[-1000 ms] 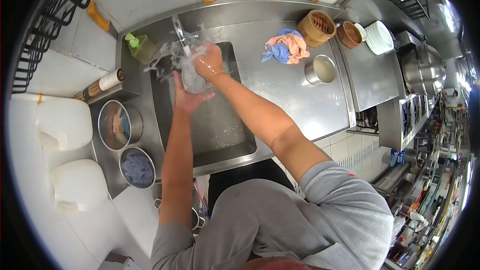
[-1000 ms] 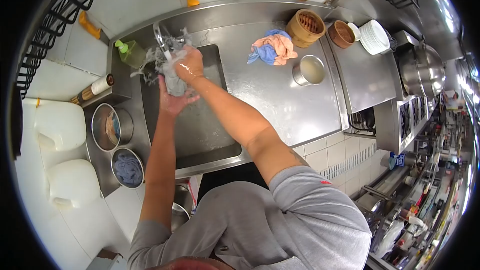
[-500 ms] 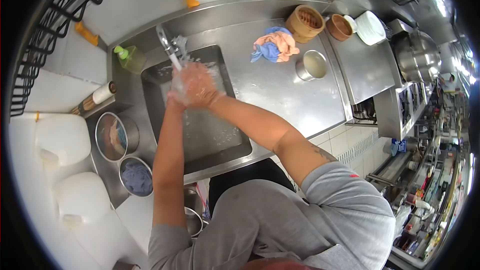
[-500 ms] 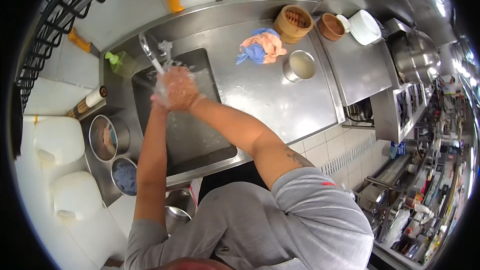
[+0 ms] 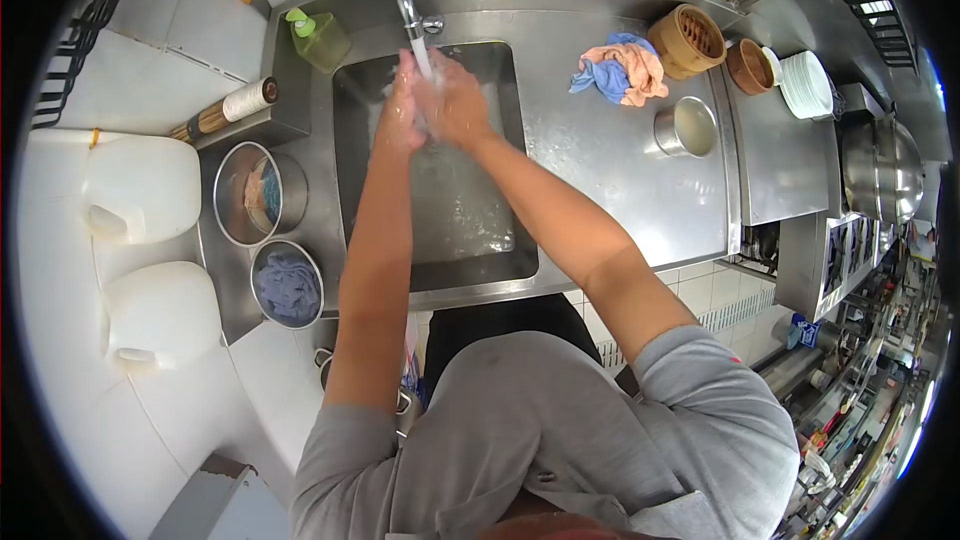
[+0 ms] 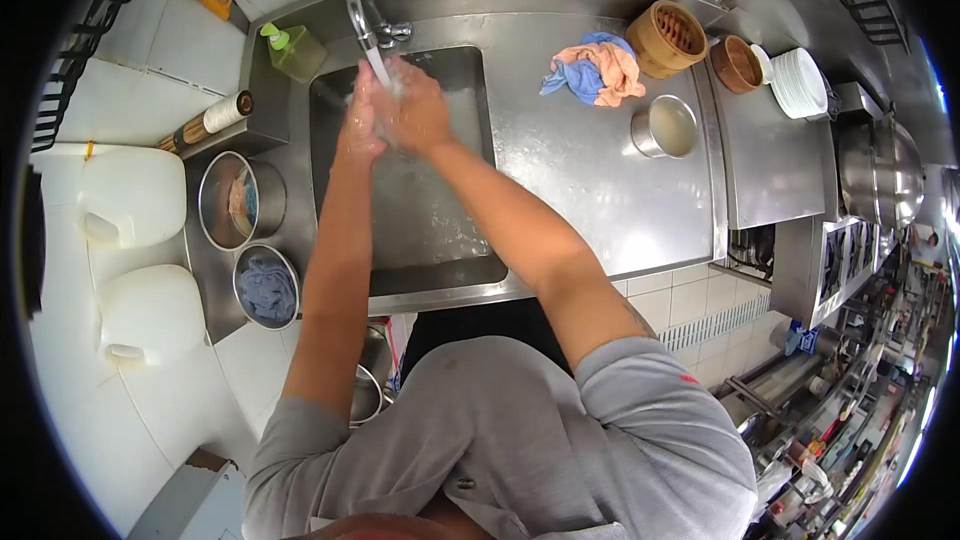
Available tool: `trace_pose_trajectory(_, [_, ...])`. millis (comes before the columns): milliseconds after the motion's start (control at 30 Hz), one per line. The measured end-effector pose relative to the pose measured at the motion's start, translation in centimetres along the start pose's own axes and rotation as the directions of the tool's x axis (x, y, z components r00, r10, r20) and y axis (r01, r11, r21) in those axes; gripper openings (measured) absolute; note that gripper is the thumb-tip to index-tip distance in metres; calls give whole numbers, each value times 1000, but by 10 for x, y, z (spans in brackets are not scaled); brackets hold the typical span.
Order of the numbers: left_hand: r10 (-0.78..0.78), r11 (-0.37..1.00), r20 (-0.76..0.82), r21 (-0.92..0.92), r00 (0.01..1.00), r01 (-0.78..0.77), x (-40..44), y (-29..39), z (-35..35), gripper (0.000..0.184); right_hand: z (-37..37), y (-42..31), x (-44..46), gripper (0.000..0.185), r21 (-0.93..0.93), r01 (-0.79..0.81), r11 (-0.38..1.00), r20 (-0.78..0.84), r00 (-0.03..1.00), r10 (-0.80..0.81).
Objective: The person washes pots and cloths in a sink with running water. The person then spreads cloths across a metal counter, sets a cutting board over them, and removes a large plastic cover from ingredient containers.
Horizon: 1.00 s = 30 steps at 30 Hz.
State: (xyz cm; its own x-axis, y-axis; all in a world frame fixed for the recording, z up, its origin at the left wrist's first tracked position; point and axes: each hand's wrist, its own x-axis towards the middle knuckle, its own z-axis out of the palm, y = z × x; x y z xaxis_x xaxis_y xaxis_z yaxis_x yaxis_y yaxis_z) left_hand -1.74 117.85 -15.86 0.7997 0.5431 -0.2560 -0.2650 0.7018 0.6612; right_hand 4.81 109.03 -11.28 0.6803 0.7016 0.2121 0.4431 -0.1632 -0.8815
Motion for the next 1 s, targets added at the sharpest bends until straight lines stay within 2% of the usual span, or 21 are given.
trace_pose_trajectory(33, [-68,997,24,-29,997,68,5,3,-3,59,10,20,-7,57,-59,273,960,-16,962,-274])
trace_pose_trajectory(67, [-137,989,50,-57,989,140,11,3,-9,57,10,24,-13,56,-195,345,918,-20,935,-355])
trace_pose_trajectory(133, [-237,965,130,-83,963,249,21,-5,-35,50,5,20,-26,52,-445,356,822,-9,916,-401])
trace_pose_trajectory(167, [-228,969,73,-81,971,233,22,-15,-41,46,2,15,-29,50,-558,353,751,2,906,-424])
trace_pose_trajectory(233, [-206,976,-38,-74,978,203,24,-33,-48,39,0,24,-20,48,-399,417,817,79,903,-422])
trace_pose_trajectory(267, [-216,974,-128,42,968,223,24,-37,-52,38,0,27,-13,47,-314,441,841,114,896,-428])
trace_pose_trajectory(333, [-208,922,-314,253,926,293,13,-44,-55,37,-2,26,-9,44,-326,199,924,153,976,-156])
trace_pose_trajectory(367, [-202,937,-314,214,928,277,7,-47,-50,40,-3,23,-7,43,-336,69,939,170,985,-12])
trace_pose_trajectory(433, [-182,961,-306,144,934,234,-1,-44,-32,48,-5,23,2,41,-303,22,953,192,981,38])
trace_pose_trajectory(533, [-299,930,-135,182,945,320,-24,-21,-15,57,-2,27,15,36,-269,-72,960,169,978,121])
trace_pose_trajectory(567, [-318,931,-125,146,940,335,-21,-21,-23,61,0,27,18,34,-260,-104,960,152,977,147])
trace_pose_trajectory(667, [-347,938,-93,-10,933,347,-15,-16,-34,69,-7,8,21,31,136,-288,948,198,945,258])
trace_pose_trajectory(767, [-331,921,-18,-227,944,318,-20,-22,-26,73,-2,9,24,32,383,-379,842,191,925,329])
trace_pose_trajectory(800, [-302,913,26,-281,953,297,-17,-27,-28,74,8,21,28,35,339,-321,884,76,946,314])
trace_pose_trajectory(900, [-241,887,86,-384,967,255,-8,-30,-32,72,-2,9,27,35,442,-355,824,65,929,365])
trace_pose_trajectory(933, [-218,880,86,-412,972,234,-7,-30,-38,72,0,12,27,32,490,-404,772,90,905,416])
trace_pose_trajectory(1000, [-270,912,105,-290,957,289,-5,-30,-51,71,7,17,25,28,773,-445,452,212,853,476])
